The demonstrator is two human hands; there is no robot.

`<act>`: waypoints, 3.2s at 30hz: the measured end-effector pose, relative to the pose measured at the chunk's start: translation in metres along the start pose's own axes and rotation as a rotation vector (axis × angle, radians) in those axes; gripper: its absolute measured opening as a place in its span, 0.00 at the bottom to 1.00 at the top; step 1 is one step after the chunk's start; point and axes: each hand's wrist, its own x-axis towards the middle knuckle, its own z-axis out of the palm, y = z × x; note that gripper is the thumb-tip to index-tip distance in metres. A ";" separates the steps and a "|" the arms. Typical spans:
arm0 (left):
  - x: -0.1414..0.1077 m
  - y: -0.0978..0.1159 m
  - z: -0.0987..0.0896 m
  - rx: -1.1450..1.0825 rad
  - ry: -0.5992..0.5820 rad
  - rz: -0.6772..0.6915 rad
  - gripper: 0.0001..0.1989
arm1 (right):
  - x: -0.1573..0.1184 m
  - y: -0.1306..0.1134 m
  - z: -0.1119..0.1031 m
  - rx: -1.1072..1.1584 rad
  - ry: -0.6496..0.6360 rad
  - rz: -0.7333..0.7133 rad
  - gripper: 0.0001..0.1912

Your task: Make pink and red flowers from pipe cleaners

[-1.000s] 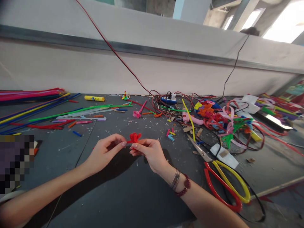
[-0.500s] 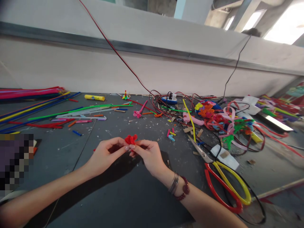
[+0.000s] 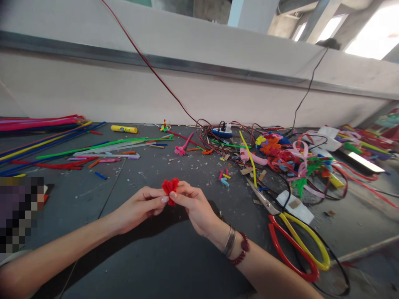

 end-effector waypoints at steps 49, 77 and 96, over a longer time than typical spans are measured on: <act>-0.013 0.023 0.016 0.517 0.086 0.291 0.16 | -0.005 -0.005 0.008 0.016 -0.122 0.034 0.05; -0.009 0.034 0.004 0.352 -0.125 0.009 0.14 | -0.009 -0.010 0.004 -0.176 -0.020 -0.084 0.04; -0.014 0.006 0.014 1.474 0.325 0.860 0.15 | -0.012 0.000 0.019 -0.506 0.266 -0.323 0.03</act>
